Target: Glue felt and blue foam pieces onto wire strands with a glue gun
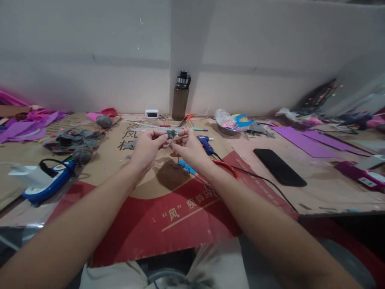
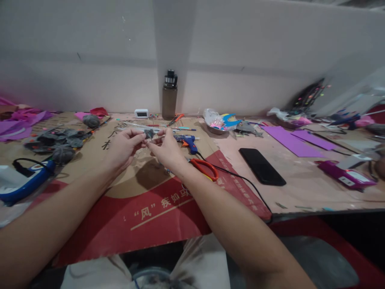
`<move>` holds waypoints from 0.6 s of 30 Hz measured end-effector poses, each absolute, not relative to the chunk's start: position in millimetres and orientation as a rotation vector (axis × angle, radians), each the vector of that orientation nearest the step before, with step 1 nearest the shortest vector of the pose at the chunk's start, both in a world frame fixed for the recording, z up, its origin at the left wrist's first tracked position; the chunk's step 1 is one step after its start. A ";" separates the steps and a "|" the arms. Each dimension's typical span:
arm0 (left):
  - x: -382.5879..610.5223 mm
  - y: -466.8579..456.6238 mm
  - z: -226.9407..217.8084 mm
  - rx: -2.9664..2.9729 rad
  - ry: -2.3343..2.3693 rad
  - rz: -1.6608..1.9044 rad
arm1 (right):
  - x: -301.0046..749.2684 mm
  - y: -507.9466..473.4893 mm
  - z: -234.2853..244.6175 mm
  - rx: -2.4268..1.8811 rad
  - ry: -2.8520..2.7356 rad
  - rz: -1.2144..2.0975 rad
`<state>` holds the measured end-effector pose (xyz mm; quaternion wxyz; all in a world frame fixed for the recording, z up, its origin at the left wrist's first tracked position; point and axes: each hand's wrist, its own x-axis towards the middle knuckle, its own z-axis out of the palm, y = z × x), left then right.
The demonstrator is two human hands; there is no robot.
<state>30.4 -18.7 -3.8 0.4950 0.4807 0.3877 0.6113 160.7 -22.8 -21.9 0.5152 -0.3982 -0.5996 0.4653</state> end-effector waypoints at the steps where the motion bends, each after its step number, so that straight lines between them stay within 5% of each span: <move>1: 30.9 -18.7 -4.6 1.183 0.940 1.482 | 161.7 -22.6 -22.8 -0.966 -1.455 1.081; 8: 31.6 -20.7 -5.7 1.191 0.938 1.450 | 171.8 -25.9 -18.0 -1.006 -1.643 0.506; 18: 34.0 -27.2 -1.6 1.179 0.907 1.439 | 174.3 -27.5 -13.8 -1.129 -1.714 0.287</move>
